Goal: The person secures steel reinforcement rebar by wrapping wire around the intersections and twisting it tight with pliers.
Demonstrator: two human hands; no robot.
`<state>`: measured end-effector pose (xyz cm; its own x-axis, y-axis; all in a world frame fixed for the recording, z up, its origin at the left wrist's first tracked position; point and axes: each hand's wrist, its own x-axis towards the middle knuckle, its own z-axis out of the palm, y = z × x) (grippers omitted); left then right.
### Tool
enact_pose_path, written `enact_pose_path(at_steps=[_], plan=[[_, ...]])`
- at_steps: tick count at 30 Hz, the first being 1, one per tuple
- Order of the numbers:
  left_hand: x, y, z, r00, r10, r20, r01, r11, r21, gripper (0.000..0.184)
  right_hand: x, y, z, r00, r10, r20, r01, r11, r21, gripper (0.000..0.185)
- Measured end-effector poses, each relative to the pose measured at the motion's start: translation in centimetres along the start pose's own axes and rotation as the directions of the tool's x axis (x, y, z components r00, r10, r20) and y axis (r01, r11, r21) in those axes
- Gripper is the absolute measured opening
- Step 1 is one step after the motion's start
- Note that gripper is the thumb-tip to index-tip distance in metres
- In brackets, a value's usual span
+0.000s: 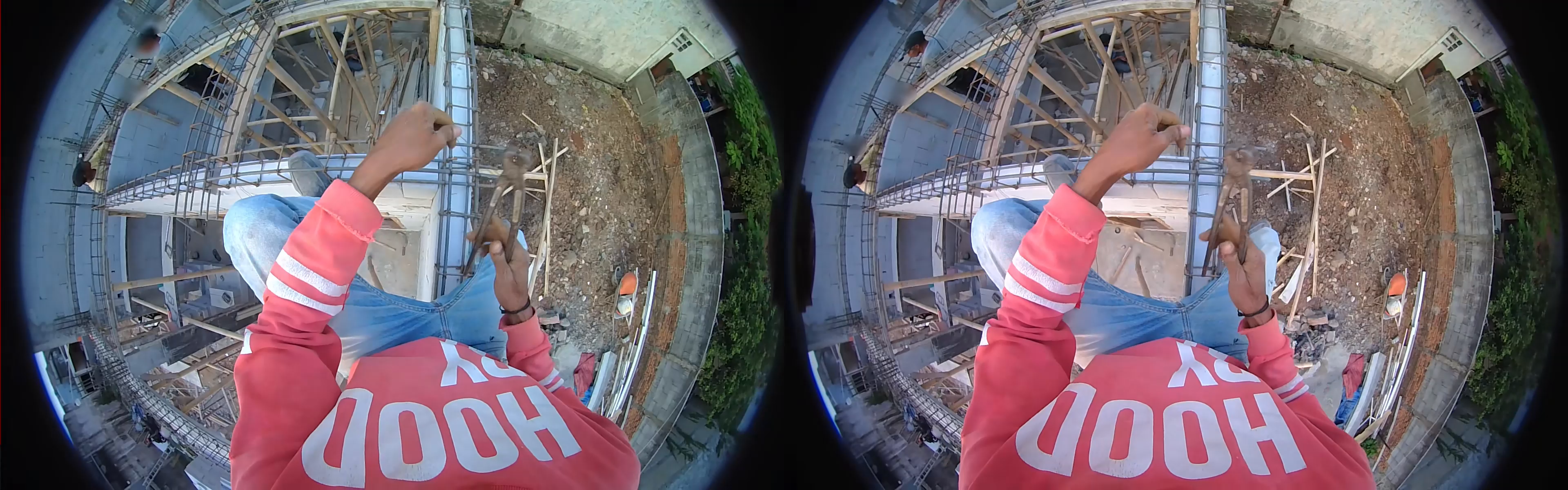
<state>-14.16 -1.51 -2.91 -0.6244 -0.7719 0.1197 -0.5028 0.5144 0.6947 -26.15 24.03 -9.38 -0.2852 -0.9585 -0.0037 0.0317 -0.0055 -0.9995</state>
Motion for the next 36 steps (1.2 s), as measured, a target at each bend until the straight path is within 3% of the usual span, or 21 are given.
enact_pose_path(at_steps=[2, 4, 5, 7, 8, 11, 12, 13, 15, 17, 19, 23, 26, 27, 29, 33, 36], plan=[[0.1, 0.7, -0.5, 0.938, 0.074, 0.339, -0.003, 0.978, -0.207, 0.031, 1.8, -0.6, -0.4, 0.952, -0.072, -0.298, 0.031, 0.99, -0.14, 0.055], [0.0, 1.1, -1.0, 0.951, 0.08, 0.298, 0.008, 0.96, -0.281, 0.031, 3.6, -0.7, -2.1, 0.883, -0.129, -0.452, 0.091, 0.99, -0.106, 0.048], [0.0, 1.2, -1.3, 0.963, 0.083, 0.256, 0.013, 0.935, -0.354, 0.032, 3.6, -0.6, -3.5, 0.885, -0.13, -0.448, 0.091, 0.99, -0.109, 0.048], [0.2, 1.0, -3.0, 0.988, 0.013, 0.152, 0.034, 0.952, -0.305, 0.033, 4.1, -1.1, -5.3, 0.873, -0.11, -0.476, 0.073, 0.993, -0.094, 0.048], [0.4, 0.8, -3.9, 0.997, -0.051, 0.049, 0.062, 0.965, -0.255, 0.033, 4.0, -1.0, -5.2, 0.83, -0.194, -0.523, 0.171, 0.981, -0.092, 0.05], [0.3, 0.5, -5.1, 0.979, -0.17, -0.111, 0.12, 0.926, -0.358, 0.034, 3.9, -2.4, -4.7, 0.871, -0.224, -0.438, 0.221, 0.973, -0.06, 0.04], [0.4, 0.0, -5.0, 0.975, -0.175, -0.137, 0.106, 0.909, -0.403, 0.035, 4.0, -2.8, -5.3, 0.92, -0.125, -0.372, 0.16, 0.985, 0.065, 0.033], [0.4, -0.4, -4.8, 0.975, -0.178, -0.132, 0.111, 0.907, -0.407, 0.035, 4.2, -2.6, -5.4, 0.92, -0.119, -0.373, 0.153, 0.986, 0.063, 0.033], [0.6, -0.6, -4.8, 0.968, -0.203, -0.151, 0.134, 0.918, -0.374, 0.036, 5.0, -1.6, -5.4, 0.955, -0.032, -0.295, 0.038, 0.999, 0.015, 0.028], [0.3, -0.1, -4.7, 0.97, -0.183, -0.158, 0.119, 0.93, -0.348, 0.035, 5.1, 0.9, -4.1, 0.965, -0.018, -0.263, 0.023, 1.0, 0.018, 0.023], [0.5, 0.1, -4.6, 0.972, -0.162, -0.168, 0.1, 0.941, -0.324, 0.035, 5.1, 3.9, -2.1, 0.992, -0.005, -0.128, -0.004, 0.997, -0.073, 0.016], [0.7, -0.2, -4.5, 0.966, -0.191, -0.172, 0.128, 0.938, -0.322, 0.035, 4.6, 4.0, 0.9, 0.999, 0.033, -0.018, -0.036, 0.983, -0.182, 0.012], [0.8, -0.4, -4.8, 0.962, -0.215, -0.167, 0.145, 0.924, -0.353, 0.036, 5.0, 2.5, 1.3, 0.995, 0.055, 0.083, -0.069, 0.982, 0.176, 0.014], [0.7, -0.5, -4.7, 0.961, -0.24, -0.137, 0.172, 0.908, -0.381, 0.036, 5.3, 1.7, 1.0, 0.994, 0.066, 0.082, -0.079, 0.982, 0.172, 0.014], [0.7, -0.5, -4.7, 0.966, -0.219, -0.137, 0.159, 0.922, -0.353, 0.036, 6.3, 0.4, 0.5, 0.963, -0.005, 0.269, 0.062, 0.977, -0.205, 0.014], [0.7, -1.0, -4.1, 0.978, -0.143, -0.152, 0.081, 0.931, -0.355, 0.036, 7.3, 6.2, -0.1, 0.929, 0.148, 0.338, -0.098, 0.982, -0.16, 0.017], [0.8, -1.5, -3.8, 0.98, -0.102, -0.169, 0.044, 0.948, -0.314, 0.035, 5.8, 10.2, 0.4, 0.946, 0.21, 0.246, -0.188, 0.976, -0.11, 0.019]])
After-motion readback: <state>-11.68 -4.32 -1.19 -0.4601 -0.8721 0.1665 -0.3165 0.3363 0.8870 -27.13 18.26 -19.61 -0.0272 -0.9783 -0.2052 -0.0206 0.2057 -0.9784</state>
